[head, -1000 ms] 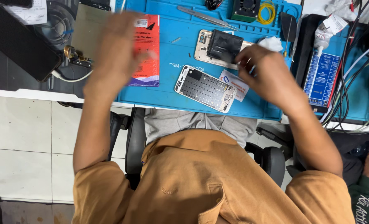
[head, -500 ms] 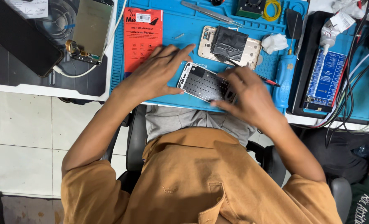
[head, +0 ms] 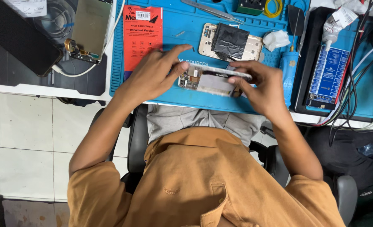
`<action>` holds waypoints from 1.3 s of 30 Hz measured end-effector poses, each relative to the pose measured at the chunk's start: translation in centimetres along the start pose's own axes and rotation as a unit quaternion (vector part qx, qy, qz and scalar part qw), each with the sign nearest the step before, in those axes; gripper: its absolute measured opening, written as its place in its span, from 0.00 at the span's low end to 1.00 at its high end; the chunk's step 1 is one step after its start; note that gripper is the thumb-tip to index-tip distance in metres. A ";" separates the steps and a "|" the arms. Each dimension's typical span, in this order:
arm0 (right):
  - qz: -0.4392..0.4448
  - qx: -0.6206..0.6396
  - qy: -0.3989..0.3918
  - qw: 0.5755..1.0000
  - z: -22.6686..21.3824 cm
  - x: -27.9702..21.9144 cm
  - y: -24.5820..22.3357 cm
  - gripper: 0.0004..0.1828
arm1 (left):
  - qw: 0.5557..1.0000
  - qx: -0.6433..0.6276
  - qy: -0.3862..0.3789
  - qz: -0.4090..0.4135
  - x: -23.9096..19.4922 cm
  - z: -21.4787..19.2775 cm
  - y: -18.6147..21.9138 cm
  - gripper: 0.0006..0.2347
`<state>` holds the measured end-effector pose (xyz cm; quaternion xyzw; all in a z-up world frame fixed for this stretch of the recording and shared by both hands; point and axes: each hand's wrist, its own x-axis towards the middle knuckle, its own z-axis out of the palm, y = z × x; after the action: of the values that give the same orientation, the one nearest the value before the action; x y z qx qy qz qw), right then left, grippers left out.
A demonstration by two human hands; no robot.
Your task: The person disassembles a white smartphone using a screwdriver and tweezers, removes the back cover and internal components, and prepares a new screen assembly. The person handles the phone chassis, screws, and screen parts on a blue work mat.
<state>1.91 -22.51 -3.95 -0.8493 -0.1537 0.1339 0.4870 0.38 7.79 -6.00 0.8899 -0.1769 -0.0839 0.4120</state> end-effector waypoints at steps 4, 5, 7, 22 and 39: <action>0.070 0.064 -0.025 0.995 0.9 1.8 1.4 0.13 | 0.983 0.132 0.121 -0.036 -0.2 -0.6 -1.0 0.19; 0.062 0.081 -0.031 0.994 1.2 2.0 1.6 0.12 | 0.967 0.171 0.179 -0.057 -0.3 -0.7 -1.3 0.24; 0.039 0.067 -0.026 0.997 1.5 1.9 1.6 0.15 | 0.919 0.248 0.291 -0.095 -0.6 -0.9 -2.0 0.36; -0.159 -0.291 -0.048 0.942 1.9 -0.7 -1.7 0.43 | 0.917 0.217 0.246 -0.229 1.1 0.6 -3.9 0.58; -0.317 -0.122 0.048 0.939 -3.9 1.1 -11.1 0.15 | 0.939 0.023 0.207 0.273 1.8 -0.7 3.1 0.52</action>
<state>2.96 -19.78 7.51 -0.8148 -0.4069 -0.0878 0.4036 1.45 5.75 -3.24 0.8141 -0.3258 0.2219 0.4264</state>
